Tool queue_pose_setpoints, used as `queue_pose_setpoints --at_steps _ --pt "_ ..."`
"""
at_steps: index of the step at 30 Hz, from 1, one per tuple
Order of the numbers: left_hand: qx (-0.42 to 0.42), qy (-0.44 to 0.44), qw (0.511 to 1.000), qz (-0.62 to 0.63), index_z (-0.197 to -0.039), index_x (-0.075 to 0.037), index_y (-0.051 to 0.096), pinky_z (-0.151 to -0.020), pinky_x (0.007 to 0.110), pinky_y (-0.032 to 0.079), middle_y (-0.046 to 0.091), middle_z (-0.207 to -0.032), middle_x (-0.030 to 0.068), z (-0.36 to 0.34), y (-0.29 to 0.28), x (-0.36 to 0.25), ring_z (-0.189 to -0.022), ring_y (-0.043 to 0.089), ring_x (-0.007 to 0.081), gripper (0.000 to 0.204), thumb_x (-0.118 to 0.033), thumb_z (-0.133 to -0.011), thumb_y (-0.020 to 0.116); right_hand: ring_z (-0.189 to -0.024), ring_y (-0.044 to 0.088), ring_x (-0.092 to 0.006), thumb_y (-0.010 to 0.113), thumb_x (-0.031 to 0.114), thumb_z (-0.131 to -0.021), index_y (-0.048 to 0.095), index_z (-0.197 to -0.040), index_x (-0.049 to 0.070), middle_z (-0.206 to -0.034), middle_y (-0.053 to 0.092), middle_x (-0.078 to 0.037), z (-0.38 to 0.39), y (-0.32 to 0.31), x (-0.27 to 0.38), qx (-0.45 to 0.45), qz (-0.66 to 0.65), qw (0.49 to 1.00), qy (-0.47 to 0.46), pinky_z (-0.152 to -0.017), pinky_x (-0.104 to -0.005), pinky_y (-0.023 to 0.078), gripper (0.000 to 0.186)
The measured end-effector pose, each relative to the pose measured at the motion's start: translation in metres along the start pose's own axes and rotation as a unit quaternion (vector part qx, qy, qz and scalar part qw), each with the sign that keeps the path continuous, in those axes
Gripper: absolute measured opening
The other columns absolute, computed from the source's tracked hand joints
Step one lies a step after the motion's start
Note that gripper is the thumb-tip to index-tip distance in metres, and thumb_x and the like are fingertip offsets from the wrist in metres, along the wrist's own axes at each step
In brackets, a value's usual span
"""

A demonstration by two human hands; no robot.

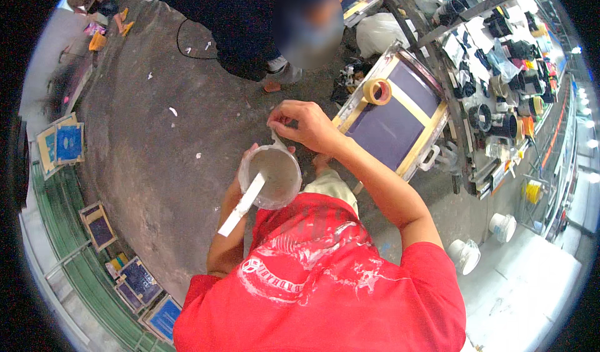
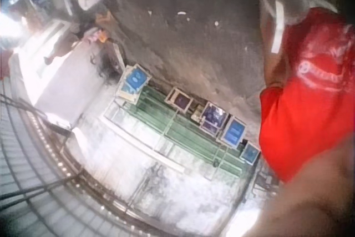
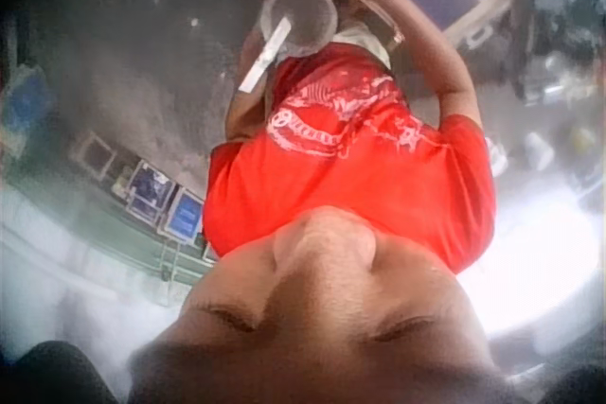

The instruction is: The person applies masking tape to the edges of a screen printing frame to seal the mesh. They then pick up a container of white paste and use a cloth to wipe the rim of the container.

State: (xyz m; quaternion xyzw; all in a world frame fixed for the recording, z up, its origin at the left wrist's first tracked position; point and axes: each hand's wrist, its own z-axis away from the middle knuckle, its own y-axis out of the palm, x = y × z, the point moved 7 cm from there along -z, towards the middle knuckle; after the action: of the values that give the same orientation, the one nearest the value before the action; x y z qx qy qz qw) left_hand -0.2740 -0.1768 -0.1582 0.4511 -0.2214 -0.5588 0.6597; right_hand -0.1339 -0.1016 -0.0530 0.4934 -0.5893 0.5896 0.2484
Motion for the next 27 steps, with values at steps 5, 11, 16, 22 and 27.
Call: queue_pose_setpoints --at_steps 5,11,16,22,27 --pt "0.072 -0.039 0.989 0.122 -0.146 -0.004 0.030 -0.091 0.053 0.049 0.049 -0.119 0.0444 0.009 0.013 0.006 -0.109 0.058 0.0480 0.094 -0.073 -0.084 0.041 -0.095 0.065 -0.0161 0.061 0.018 -0.094 0.064 -0.116 0.000 -0.109 0.068 -0.011 0.007 -0.014 -0.022 0.088 -0.232 0.962 0.112 -0.085 -0.0302 0.051 0.029" --pt "0.052 -0.028 0.988 0.144 -0.146 -0.004 0.030 -0.083 0.056 0.053 0.049 -0.120 0.0432 0.021 0.032 0.005 -0.105 0.058 0.0524 0.093 -0.071 -0.083 0.046 -0.113 0.056 -0.0174 0.068 0.020 -0.089 0.057 -0.127 -0.001 -0.119 0.060 -0.009 0.044 -0.007 -0.032 0.139 -0.348 0.918 0.132 -0.098 -0.0324 0.044 0.044" --pt "0.058 0.003 0.995 0.076 -0.136 -0.001 0.041 -0.083 0.053 0.052 0.055 -0.118 0.0296 0.011 0.033 -0.011 -0.100 0.060 0.0431 0.083 -0.068 -0.085 0.046 -0.108 0.054 -0.0212 0.070 0.026 -0.086 0.069 -0.110 0.003 -0.115 0.058 -0.010 0.052 0.006 -0.012 0.096 -0.326 0.938 0.065 -0.093 -0.0353 0.043 0.034" --pt "0.016 -0.014 0.999 0.038 -0.118 -0.003 0.057 -0.083 0.039 0.053 0.064 -0.110 0.0119 -0.036 -0.126 0.033 -0.095 0.063 0.0249 0.058 -0.055 -0.095 0.045 -0.091 0.063 -0.0212 0.070 0.006 -0.083 0.070 -0.083 -0.003 -0.090 0.069 -0.011 0.068 0.017 -0.028 -0.071 -0.289 0.952 0.077 -0.086 -0.0336 0.048 0.009" --pt "0.169 -0.110 0.979 0.038 -0.132 -0.005 0.044 -0.087 0.047 0.053 0.056 -0.119 0.0264 -0.008 0.028 0.025 -0.104 0.060 0.0414 0.070 -0.062 -0.092 0.042 -0.076 0.061 -0.0099 0.069 0.010 -0.085 0.069 -0.084 -0.002 -0.079 0.067 -0.003 0.080 0.010 -0.037 -0.175 -0.267 0.930 0.181 -0.070 -0.0259 0.048 0.012"
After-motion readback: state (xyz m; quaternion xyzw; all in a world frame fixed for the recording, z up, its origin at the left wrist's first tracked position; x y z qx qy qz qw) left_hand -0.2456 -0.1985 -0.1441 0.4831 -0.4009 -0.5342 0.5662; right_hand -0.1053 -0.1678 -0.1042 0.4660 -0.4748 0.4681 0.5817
